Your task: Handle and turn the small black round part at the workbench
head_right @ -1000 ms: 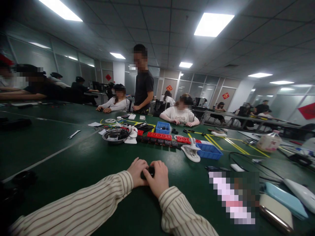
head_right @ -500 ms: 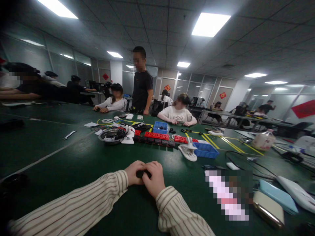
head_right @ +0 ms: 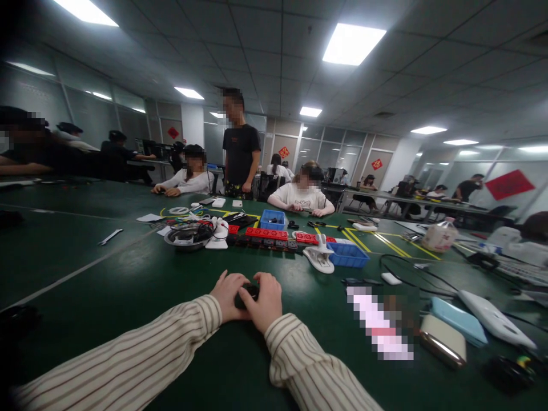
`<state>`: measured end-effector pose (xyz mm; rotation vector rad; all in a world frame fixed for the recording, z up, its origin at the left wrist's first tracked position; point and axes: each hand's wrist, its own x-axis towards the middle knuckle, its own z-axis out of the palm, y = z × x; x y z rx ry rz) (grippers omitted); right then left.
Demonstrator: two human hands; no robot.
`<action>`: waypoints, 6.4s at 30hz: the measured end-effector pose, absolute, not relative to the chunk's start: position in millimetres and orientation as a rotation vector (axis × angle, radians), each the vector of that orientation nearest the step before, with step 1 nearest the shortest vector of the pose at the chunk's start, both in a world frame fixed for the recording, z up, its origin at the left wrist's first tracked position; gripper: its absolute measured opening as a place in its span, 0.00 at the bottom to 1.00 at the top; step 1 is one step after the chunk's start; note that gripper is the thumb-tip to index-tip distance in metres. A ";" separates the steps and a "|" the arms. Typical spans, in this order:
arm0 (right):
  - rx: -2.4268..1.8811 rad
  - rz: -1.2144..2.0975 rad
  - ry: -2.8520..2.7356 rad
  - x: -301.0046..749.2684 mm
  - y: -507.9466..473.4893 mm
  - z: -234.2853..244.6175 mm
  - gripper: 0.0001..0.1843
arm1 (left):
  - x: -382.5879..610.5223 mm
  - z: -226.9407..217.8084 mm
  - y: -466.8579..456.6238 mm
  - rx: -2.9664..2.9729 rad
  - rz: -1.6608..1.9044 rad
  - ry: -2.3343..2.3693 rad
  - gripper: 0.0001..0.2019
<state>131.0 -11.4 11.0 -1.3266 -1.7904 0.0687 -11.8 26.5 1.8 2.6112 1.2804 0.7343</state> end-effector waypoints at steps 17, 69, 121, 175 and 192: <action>-1.085 0.096 -1.977 129.5 -20.2 22.6 0.12 | -13.6 -8.1 43.7 2.663 0.648 1.144 0.27; -1.210 0.087 -1.956 128.6 -16.9 19.6 0.12 | -14.4 -2.2 41.4 2.699 0.622 1.117 0.18; -1.400 -0.051 -1.921 126.8 -20.0 22.3 0.07 | -11.6 1.7 29.9 2.659 0.607 1.274 0.21; -1.356 0.034 -1.807 129.7 -20.2 18.6 0.16 | -7.8 1.0 22.1 2.607 0.685 1.342 0.22; -1.203 0.086 -1.900 131.3 -18.5 16.2 0.15 | -12.5 0.9 29.6 2.605 0.682 1.188 0.34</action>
